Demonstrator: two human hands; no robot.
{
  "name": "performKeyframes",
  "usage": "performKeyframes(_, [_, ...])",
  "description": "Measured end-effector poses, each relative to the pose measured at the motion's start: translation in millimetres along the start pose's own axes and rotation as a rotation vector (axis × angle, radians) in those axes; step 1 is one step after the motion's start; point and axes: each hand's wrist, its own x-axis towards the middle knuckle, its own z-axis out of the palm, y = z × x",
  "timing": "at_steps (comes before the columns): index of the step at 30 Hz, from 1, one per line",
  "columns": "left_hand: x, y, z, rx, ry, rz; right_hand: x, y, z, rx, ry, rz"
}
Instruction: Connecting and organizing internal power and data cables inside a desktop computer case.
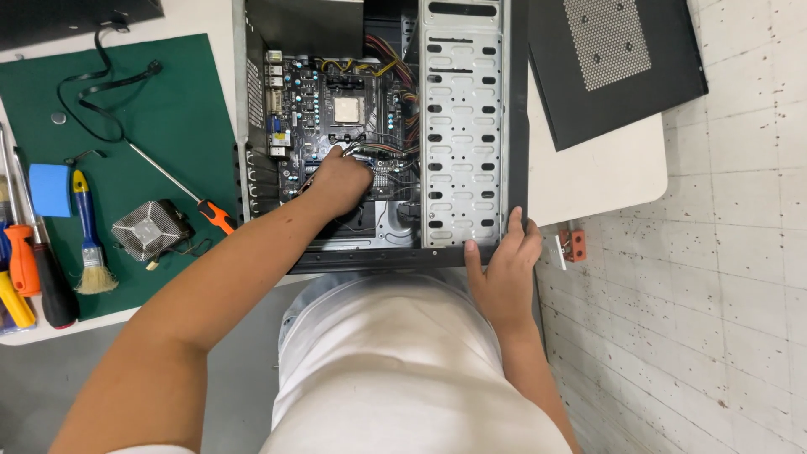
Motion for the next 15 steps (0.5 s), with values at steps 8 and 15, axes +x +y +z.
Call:
performKeyframes(8, [-3,3,-5,-0.073,-0.034,-0.019,1,-3,-2,0.007,-0.001,0.017])
performKeyframes(15, [-4,5,-14,-0.08,-0.039,-0.019,0,-5,-3,0.011,0.006,0.026])
